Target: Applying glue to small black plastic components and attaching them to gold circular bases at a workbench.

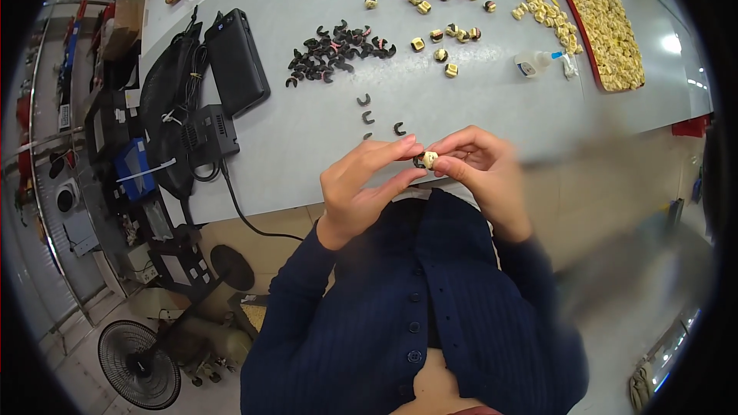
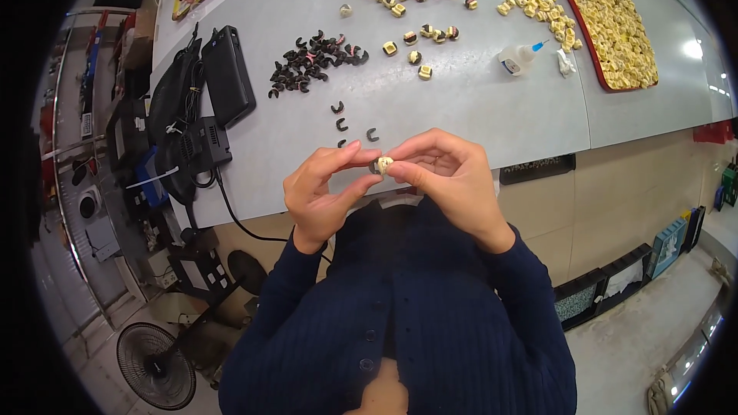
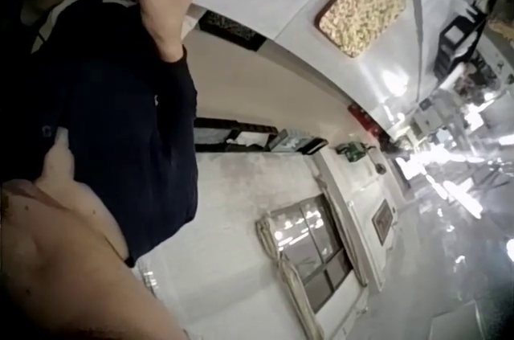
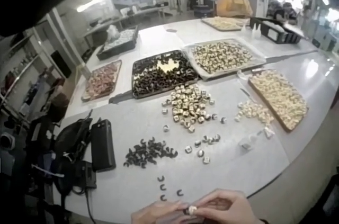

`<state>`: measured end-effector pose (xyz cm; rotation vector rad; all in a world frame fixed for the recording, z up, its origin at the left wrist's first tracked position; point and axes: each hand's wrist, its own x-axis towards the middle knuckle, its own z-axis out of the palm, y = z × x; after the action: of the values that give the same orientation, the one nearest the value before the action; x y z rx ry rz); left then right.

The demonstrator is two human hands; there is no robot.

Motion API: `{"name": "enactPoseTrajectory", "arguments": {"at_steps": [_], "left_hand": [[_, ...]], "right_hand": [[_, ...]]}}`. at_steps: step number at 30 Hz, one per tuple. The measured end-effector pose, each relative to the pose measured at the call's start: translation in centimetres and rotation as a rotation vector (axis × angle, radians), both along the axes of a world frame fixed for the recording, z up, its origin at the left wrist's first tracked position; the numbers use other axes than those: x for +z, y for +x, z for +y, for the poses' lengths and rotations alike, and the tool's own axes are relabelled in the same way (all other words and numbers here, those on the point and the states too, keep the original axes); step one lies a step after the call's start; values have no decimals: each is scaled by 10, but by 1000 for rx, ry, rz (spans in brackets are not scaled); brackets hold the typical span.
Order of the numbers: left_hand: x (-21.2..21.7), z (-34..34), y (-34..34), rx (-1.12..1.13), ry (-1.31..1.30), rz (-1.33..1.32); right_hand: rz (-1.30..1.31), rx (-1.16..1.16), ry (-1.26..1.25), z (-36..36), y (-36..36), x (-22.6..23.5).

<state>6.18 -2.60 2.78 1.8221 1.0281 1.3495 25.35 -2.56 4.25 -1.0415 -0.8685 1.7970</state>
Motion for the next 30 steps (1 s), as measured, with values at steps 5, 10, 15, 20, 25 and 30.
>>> {"name": "enactPoseTrajectory", "arguments": {"at_steps": [5,10,15,20,25,30], "left_hand": [[-6,-1,0,-26,53,-49],[-16,-12,9,20,-60,-284],[-4,-12,13,7,-196,-317],[-4,-4,8,-60,35,-229],[20,-12,10,-141,94,-155],[24,-7,12,-140,116,-109]], "right_hand": [[123,29,-39,-2,-3,-6],[241,35,-129,-5,-6,-6],[212,18,-96,-8,-7,2],[69,127,-83,-11,1,11],[70,154,-34,-22,6,29],[-9,105,18,-22,6,36]]}}
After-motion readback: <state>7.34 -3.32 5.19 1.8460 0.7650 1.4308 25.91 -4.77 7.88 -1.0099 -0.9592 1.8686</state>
